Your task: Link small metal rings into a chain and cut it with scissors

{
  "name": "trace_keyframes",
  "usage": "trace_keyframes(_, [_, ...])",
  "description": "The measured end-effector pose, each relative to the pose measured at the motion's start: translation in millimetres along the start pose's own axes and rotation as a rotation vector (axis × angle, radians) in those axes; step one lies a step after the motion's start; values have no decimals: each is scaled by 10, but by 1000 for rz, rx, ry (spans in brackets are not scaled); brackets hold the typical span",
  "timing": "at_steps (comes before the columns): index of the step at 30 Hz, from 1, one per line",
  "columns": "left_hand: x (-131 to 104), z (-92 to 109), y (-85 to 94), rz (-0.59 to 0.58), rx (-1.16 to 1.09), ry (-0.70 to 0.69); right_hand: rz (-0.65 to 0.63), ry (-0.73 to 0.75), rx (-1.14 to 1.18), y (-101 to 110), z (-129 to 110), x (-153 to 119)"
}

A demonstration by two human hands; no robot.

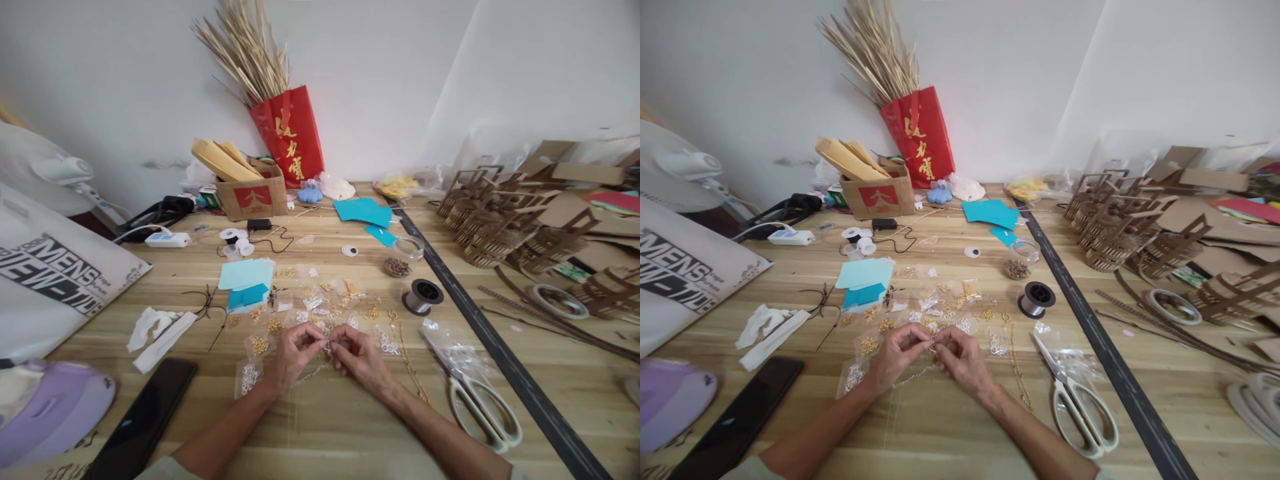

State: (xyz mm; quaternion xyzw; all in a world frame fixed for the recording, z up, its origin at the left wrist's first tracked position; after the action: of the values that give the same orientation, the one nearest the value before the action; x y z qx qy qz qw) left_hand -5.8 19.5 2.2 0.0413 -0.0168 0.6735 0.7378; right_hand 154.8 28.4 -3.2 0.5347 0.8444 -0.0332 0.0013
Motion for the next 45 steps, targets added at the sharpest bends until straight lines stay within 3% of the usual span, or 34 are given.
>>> trace_keyframes(12, [20,44,8,-42,-9,88,-75,-34,71,15,-70,18])
trace_keyframes(32, [11,41,-19,-53,-7,92,9,43,-11,34,-81,-4])
trace_keyframes(45, [18,98,-12,-85,-54,174,35,64,14,37,-80,-1])
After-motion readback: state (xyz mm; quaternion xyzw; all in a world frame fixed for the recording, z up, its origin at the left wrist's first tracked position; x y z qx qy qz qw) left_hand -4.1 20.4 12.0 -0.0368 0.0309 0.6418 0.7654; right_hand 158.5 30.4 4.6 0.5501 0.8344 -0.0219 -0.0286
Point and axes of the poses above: each hand's wrist, its own x-axis towards the middle knuckle, its own y-axis out of the back of the hand, z = x × y, the point moved 1 cm from there along x, towards the middle knuckle, and after that the axes turned 2 degrees about y, right-handed, at the moved point
